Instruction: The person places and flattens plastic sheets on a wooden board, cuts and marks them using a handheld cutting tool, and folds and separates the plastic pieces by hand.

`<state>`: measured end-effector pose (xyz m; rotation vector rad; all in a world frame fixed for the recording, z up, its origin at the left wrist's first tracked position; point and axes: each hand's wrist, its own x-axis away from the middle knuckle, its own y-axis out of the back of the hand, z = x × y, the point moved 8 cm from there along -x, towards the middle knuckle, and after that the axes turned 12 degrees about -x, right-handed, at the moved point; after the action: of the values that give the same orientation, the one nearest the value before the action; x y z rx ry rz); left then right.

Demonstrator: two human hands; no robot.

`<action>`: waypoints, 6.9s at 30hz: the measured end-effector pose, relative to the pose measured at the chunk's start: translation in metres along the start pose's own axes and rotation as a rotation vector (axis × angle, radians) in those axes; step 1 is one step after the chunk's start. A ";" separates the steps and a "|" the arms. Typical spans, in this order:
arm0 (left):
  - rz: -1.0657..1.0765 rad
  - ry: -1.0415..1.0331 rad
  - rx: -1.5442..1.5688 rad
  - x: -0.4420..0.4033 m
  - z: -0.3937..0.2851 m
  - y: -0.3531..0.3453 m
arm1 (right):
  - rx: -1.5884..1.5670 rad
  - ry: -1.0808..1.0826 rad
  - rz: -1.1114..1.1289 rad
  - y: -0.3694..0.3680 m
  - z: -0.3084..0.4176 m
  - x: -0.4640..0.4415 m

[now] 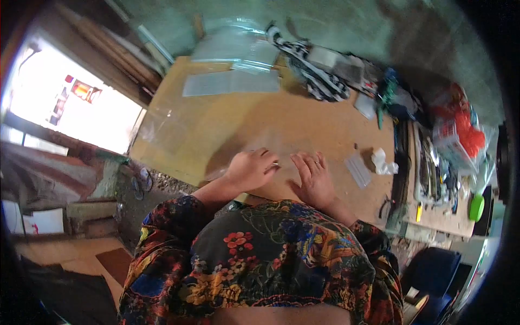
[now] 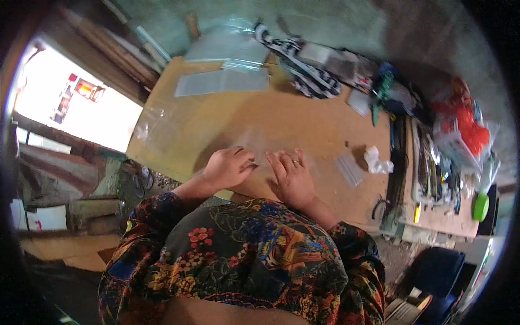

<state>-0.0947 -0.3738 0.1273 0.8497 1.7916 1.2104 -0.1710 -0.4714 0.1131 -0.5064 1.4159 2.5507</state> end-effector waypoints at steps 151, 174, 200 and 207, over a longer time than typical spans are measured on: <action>0.277 -0.010 -0.234 0.044 0.107 -0.110 | -1.486 -1.285 -0.762 -0.074 -0.182 0.090; -0.125 -0.269 -0.106 0.052 0.098 -0.087 | -0.504 -0.627 -0.162 -0.043 -0.159 0.061; 0.381 0.226 -0.450 0.054 0.169 -0.089 | 0.384 -0.785 -0.198 -0.014 -0.162 0.072; 0.457 0.291 -0.480 0.055 0.188 -0.078 | 0.377 -0.801 0.040 -0.004 -0.187 0.117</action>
<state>0.0388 -0.2749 -0.0023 0.8480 1.4512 2.0488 -0.2393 -0.6289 -0.0253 0.5468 1.4879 2.0263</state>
